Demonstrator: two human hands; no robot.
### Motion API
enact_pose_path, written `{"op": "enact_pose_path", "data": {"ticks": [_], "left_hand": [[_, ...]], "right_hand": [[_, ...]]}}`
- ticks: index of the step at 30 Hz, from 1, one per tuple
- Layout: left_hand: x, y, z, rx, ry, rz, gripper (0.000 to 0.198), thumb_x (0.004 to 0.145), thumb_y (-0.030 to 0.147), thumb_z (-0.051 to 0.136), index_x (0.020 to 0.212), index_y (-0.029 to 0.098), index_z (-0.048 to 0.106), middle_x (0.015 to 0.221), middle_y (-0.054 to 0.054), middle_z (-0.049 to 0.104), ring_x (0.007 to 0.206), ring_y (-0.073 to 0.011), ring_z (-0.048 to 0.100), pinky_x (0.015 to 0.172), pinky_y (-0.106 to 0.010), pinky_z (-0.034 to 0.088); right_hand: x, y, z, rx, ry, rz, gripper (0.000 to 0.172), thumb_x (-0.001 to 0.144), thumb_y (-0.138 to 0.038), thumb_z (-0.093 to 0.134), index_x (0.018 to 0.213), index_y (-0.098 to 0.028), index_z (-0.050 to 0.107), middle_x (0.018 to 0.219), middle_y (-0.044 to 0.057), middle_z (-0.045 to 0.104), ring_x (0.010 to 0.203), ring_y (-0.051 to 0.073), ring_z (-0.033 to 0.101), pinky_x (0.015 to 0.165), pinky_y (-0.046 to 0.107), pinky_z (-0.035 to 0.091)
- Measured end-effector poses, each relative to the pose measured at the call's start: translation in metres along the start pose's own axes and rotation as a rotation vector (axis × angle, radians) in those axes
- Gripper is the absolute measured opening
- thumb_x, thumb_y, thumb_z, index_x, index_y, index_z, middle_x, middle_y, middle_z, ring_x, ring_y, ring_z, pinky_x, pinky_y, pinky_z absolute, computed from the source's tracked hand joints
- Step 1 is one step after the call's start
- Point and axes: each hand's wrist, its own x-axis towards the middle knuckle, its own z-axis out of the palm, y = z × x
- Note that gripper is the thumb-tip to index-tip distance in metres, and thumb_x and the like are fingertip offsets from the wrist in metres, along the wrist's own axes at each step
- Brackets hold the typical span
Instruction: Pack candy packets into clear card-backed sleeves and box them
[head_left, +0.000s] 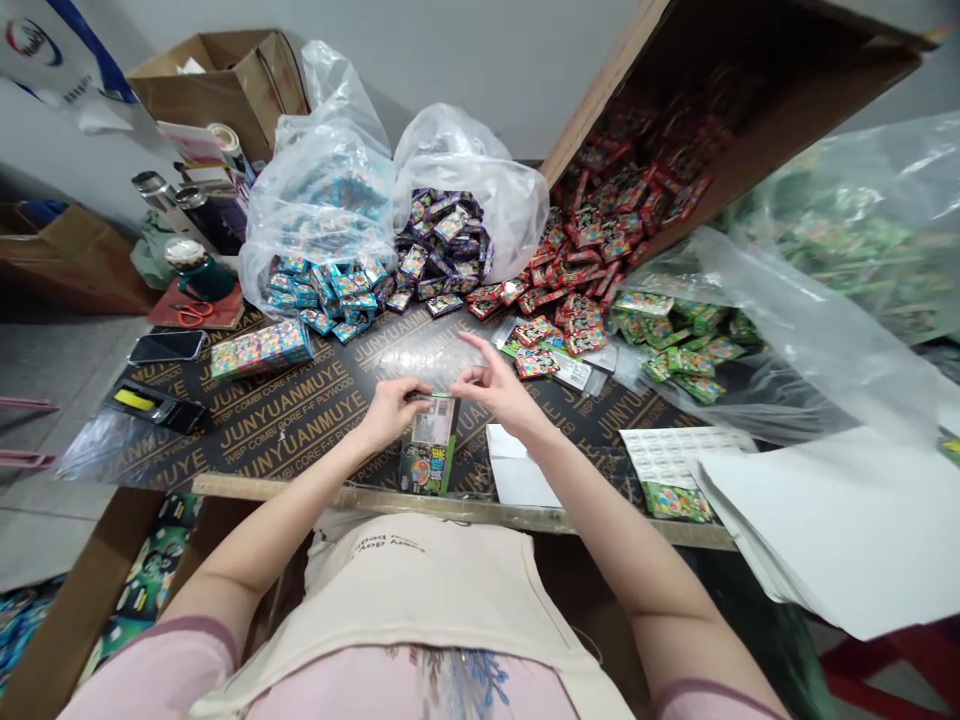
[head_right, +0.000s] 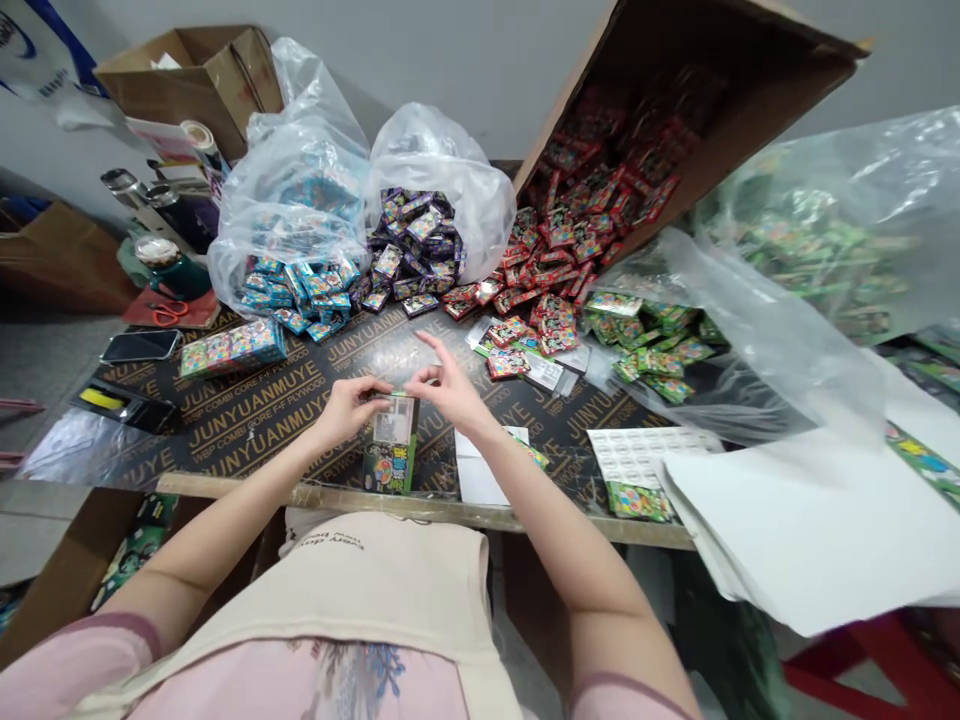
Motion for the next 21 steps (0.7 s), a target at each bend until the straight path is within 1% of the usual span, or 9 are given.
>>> {"op": "enact_pose_path", "data": {"ticks": [2, 3, 6, 9, 11, 14, 16, 18, 21], "left_hand": [[-0.005, 0.004, -0.001, -0.082, 0.029, -0.019, 0.007, 0.07, 0.011, 0.069, 0.075, 0.015, 0.068, 0.085, -0.005, 0.073, 0.08, -0.0185, 0.067, 0.076, -0.029, 0.051], [-0.006, 0.005, -0.001, -0.104, 0.037, -0.029, 0.006, 0.069, 0.011, 0.07, 0.071, 0.015, 0.066, 0.084, -0.005, 0.073, 0.08, -0.019, 0.068, 0.076, -0.029, 0.051], [-0.007, 0.004, -0.003, -0.096, 0.043, -0.04, 0.007, 0.066, 0.012, 0.069, 0.068, 0.015, 0.064, 0.079, -0.005, 0.073, 0.075, -0.0186, 0.067, 0.073, -0.028, 0.051], [-0.007, 0.005, -0.004, -0.048, 0.046, 0.002, 0.007, 0.065, 0.01, 0.066, 0.071, 0.014, 0.064, 0.079, -0.005, 0.072, 0.074, -0.0178, 0.066, 0.071, -0.027, 0.049], [-0.008, 0.007, -0.003, -0.017, 0.055, 0.029, 0.007, 0.067, 0.012, 0.065, 0.073, 0.014, 0.064, 0.079, -0.005, 0.072, 0.073, -0.0173, 0.065, 0.07, -0.026, 0.048], [-0.008, 0.01, 0.0, 0.019, 0.109, -0.003, 0.011, 0.067, 0.022, 0.071, 0.069, 0.014, 0.063, 0.075, -0.004, 0.071, 0.067, -0.0157, 0.062, 0.065, -0.025, 0.045], [-0.008, 0.011, 0.003, 0.018, 0.141, -0.043, 0.016, 0.066, 0.023, 0.074, 0.065, 0.015, 0.06, 0.072, -0.003, 0.07, 0.065, -0.0145, 0.061, 0.064, -0.025, 0.044], [-0.008, 0.013, 0.005, -0.001, 0.141, -0.069, 0.016, 0.064, 0.018, 0.074, 0.065, 0.015, 0.059, 0.071, -0.001, 0.068, 0.064, -0.0134, 0.059, 0.064, -0.024, 0.043], [-0.007, 0.013, 0.006, -0.052, 0.108, -0.089, 0.015, 0.062, 0.014, 0.074, 0.069, 0.015, 0.061, 0.068, 0.002, 0.065, 0.063, -0.012, 0.057, 0.063, -0.023, 0.042]], "right_hand": [[0.008, -0.005, 0.009, -0.014, -0.111, 0.049, 0.079, 0.069, -0.023, 0.071, 0.139, -0.025, 0.036, 0.065, -0.007, 0.057, 0.061, 0.011, 0.055, 0.059, 0.024, 0.044], [0.011, -0.005, 0.013, -0.029, -0.146, 0.068, 0.079, 0.068, -0.021, 0.071, 0.139, -0.024, 0.036, 0.063, -0.007, 0.057, 0.06, 0.011, 0.055, 0.059, 0.023, 0.044], [0.019, 0.0, 0.018, -0.068, -0.179, 0.096, 0.079, 0.067, -0.019, 0.069, 0.139, -0.023, 0.036, 0.06, -0.009, 0.055, 0.058, 0.01, 0.054, 0.057, 0.022, 0.042], [0.023, 0.004, 0.018, -0.087, -0.158, 0.1, 0.079, 0.066, -0.019, 0.068, 0.138, -0.023, 0.036, 0.059, -0.009, 0.055, 0.056, 0.01, 0.052, 0.055, 0.021, 0.04], [0.024, 0.006, 0.018, -0.097, -0.141, 0.098, 0.079, 0.066, -0.019, 0.068, 0.138, -0.022, 0.036, 0.059, -0.009, 0.054, 0.054, 0.009, 0.051, 0.053, 0.021, 0.039], [0.024, 0.011, 0.018, -0.122, -0.117, 0.086, 0.076, 0.065, -0.019, 0.068, 0.135, -0.021, 0.039, 0.057, -0.01, 0.052, 0.053, 0.009, 0.049, 0.051, 0.02, 0.037], [0.023, 0.016, 0.02, -0.128, -0.092, 0.078, 0.076, 0.064, -0.018, 0.067, 0.134, -0.021, 0.039, 0.057, -0.01, 0.051, 0.053, 0.009, 0.049, 0.052, 0.02, 0.038], [0.021, 0.021, 0.021, -0.106, -0.034, 0.088, 0.083, 0.062, -0.018, 0.068, 0.137, -0.023, 0.035, 0.06, -0.01, 0.052, 0.054, 0.009, 0.05, 0.054, 0.021, 0.041], [0.02, 0.026, 0.023, -0.036, 0.077, 0.164, 0.093, 0.059, -0.019, 0.07, 0.141, -0.027, 0.028, 0.072, -0.007, 0.053, 0.059, 0.01, 0.054, 0.058, 0.023, 0.047]]}}
